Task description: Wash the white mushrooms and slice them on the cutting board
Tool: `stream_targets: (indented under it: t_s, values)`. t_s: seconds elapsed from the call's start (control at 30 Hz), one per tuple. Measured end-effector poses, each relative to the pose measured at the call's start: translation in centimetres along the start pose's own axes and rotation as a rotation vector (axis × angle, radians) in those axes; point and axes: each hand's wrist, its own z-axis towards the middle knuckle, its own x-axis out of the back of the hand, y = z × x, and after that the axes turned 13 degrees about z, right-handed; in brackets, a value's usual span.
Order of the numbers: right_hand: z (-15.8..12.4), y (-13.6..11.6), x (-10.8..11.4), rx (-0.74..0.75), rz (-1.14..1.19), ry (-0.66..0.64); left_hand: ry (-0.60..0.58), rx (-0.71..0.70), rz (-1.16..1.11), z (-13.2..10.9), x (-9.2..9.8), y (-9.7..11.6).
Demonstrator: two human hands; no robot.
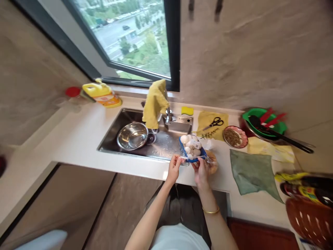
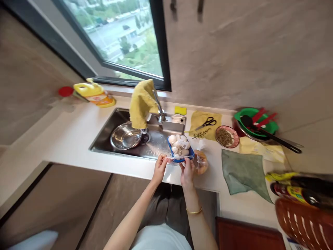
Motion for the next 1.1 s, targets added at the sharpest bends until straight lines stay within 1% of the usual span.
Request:
stream_targets:
  t_s: [0.17,0.23,0.3,0.37,0.43,0.5,0.53,0.6,0.63,0.67,0.7,0.73,0.77,0.87,0.9,0.93,0.97,1.03,1.1]
  values:
    - [-1.2,4.0,-2.8,-0.17,-0.17,-0.193,0.161,0.047,-0.037,1.6,7.6,-0.9]
    - [-1.6,5.7,-3.8,-0.211,-0.248,-0.268,0.189,0.019,0.066,2.0,11.3,-0.8]
    - [-1.9,7.7,-4.8,-0.212,-0.34,-0.32,0.182,-0.027,0.264,2.4,15.5,-0.5]
    - [-2.0,10.2,-5.7,-0.161,-0.447,-0.348,0.121,-0.057,0.483,2.9,19.9,-0.1]
    - [-1.9,13.1,-6.8,-0.072,-0.569,-0.363,0.003,-0.082,0.646,3.6,24.0,0.0]
    - [-1.9,16.3,-8.0,0.071,-0.689,-0.364,-0.129,-0.135,0.734,4.1,27.4,-0.2]
    - [-2.0,17.9,-8.8,0.147,-0.742,-0.353,-0.19,-0.169,0.747,4.2,28.8,-0.4]
    - [-2.4,21.0,-10.4,0.264,-0.808,-0.334,-0.312,-0.229,0.725,4.4,30.9,-0.7]
    - [-2.7,22.4,-11.3,0.296,-0.825,-0.339,-0.37,-0.244,0.697,4.5,31.8,-0.9]
    - [-3.1,23.7,-12.2,0.309,-0.835,-0.357,-0.415,-0.24,0.663,4.8,32.6,-1.1]
    - [-3.6,24.8,-13.0,0.299,-0.842,-0.385,-0.43,-0.211,0.624,5.2,33.3,-1.3]
    - [-4.2,25.8,-13.7,0.271,-0.849,-0.415,-0.403,-0.156,0.582,5.8,34.2,-1.6]
    - [-4.8,26.7,-14.2,0.226,-0.856,-0.442,-0.335,-0.082,0.54,6.7,35.1,-2.0]
    - [-6.2,28.4,-15.2,0.078,-0.846,-0.49,-0.017,0.138,0.462,10.2,38.2,-3.7]
    - [-6.6,28.6,-15.4,0.052,-0.841,-0.501,0.052,0.184,0.465,11.3,39.2,-4.3]
    - [-6.8,28.7,-15.6,0.038,-0.838,-0.51,0.085,0.21,0.484,12.3,40.2,-4.8]
    - [-6.9,28.7,-15.9,0.03,-0.838,-0.518,0.086,0.22,0.513,13.0,41.1,-5.3]
    - [-6.8,28.1,-16.7,0.019,-0.855,-0.54,0.03,0.208,0.561,13.9,42.7,-6.1]
    - [-6.4,27.4,-17.5,-0.001,-0.888,-0.601,-0.024,0.175,0.597,14.3,44.0,-6.8]
